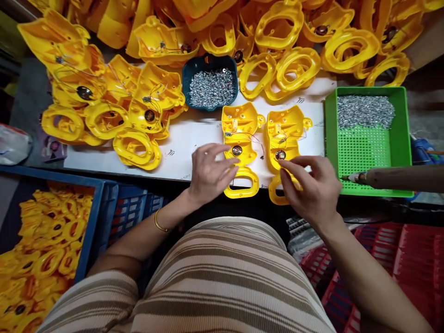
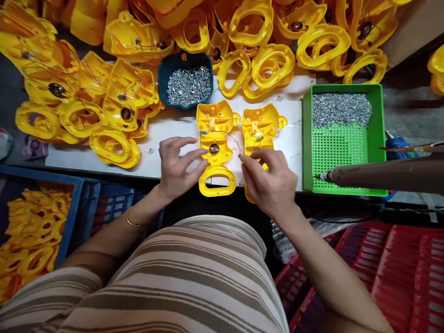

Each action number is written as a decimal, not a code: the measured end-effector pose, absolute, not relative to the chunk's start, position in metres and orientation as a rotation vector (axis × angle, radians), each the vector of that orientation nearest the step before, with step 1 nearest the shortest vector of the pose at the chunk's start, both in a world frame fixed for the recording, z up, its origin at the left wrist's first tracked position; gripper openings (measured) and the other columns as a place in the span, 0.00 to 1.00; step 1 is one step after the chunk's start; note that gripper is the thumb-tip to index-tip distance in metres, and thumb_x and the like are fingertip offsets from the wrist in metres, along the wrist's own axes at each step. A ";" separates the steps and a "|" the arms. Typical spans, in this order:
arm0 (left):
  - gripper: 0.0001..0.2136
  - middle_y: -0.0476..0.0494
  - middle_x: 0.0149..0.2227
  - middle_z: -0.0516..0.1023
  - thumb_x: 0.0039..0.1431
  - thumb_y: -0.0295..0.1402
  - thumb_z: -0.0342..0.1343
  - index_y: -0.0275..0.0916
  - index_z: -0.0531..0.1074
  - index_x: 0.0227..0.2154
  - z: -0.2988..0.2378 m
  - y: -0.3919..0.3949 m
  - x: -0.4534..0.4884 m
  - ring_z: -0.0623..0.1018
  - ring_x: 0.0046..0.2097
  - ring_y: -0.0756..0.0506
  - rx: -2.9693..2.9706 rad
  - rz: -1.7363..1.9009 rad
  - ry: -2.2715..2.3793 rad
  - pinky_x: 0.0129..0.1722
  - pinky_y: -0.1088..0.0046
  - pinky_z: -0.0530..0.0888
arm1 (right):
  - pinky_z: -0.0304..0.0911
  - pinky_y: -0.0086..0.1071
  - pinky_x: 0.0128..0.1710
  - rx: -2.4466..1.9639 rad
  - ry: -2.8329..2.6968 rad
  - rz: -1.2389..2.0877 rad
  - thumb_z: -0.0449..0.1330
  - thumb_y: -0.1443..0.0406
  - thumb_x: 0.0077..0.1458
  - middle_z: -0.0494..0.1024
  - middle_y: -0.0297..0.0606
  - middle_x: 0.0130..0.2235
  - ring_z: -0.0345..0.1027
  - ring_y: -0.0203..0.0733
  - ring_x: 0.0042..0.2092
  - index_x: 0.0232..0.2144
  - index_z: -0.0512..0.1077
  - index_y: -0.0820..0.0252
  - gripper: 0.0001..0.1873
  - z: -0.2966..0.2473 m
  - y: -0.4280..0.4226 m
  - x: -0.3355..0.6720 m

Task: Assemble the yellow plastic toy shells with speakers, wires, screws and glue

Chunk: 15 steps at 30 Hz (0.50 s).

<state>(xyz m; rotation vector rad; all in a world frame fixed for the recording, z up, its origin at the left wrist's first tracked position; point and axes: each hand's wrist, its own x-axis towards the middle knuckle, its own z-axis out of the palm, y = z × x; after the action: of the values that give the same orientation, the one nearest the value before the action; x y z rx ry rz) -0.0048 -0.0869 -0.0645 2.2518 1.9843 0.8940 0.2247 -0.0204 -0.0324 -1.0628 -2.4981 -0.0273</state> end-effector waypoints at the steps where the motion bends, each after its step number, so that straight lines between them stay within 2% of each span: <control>1: 0.10 0.39 0.51 0.75 0.63 0.36 0.55 0.46 0.79 0.43 -0.065 -0.084 -0.010 0.68 0.54 0.37 2.218 0.872 2.053 0.55 0.50 0.66 | 0.62 0.35 0.33 -1.041 -2.533 -0.013 0.53 0.65 0.64 0.75 0.42 0.38 0.68 0.43 0.40 0.45 0.74 0.53 0.12 -0.031 -0.017 0.213; 4: 0.14 0.39 0.57 0.71 0.60 0.38 0.58 0.48 0.77 0.49 -0.064 -0.072 -0.019 0.66 0.57 0.35 2.276 0.699 2.057 0.55 0.48 0.63 | 0.56 0.32 0.28 -1.035 -2.619 0.044 0.52 0.65 0.64 0.75 0.41 0.39 0.65 0.42 0.41 0.43 0.74 0.53 0.12 -0.038 -0.008 0.183; 8: 0.08 0.39 0.60 0.68 0.59 0.39 0.59 0.44 0.79 0.38 -0.055 -0.058 -0.018 0.63 0.61 0.32 2.368 0.552 1.965 0.57 0.45 0.60 | 0.47 0.31 0.24 -1.088 -2.659 0.118 0.53 0.64 0.64 0.74 0.42 0.42 0.64 0.43 0.42 0.41 0.75 0.55 0.11 -0.056 0.000 0.166; 11: 0.08 0.39 0.60 0.69 0.59 0.37 0.58 0.41 0.79 0.31 -0.047 -0.050 -0.015 0.62 0.63 0.31 2.386 0.474 1.882 0.58 0.43 0.58 | 0.46 0.31 0.24 -1.110 -2.658 0.138 0.52 0.64 0.64 0.74 0.42 0.42 0.64 0.43 0.42 0.40 0.76 0.55 0.12 -0.063 0.001 0.164; 15: 0.09 0.38 0.58 0.71 0.60 0.33 0.56 0.39 0.80 0.29 -0.043 -0.041 -0.013 0.62 0.62 0.31 2.339 0.380 1.779 0.58 0.43 0.58 | 0.46 0.31 0.24 -1.128 -2.668 0.172 0.52 0.64 0.64 0.75 0.43 0.43 0.66 0.44 0.44 0.40 0.76 0.56 0.12 -0.065 0.001 0.165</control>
<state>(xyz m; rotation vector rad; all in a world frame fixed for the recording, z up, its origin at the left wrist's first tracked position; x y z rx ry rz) -0.0135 -0.0408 -0.0430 2.3388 1.7793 0.3804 0.1654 0.0009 -0.0647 -1.1278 -2.6679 0.1716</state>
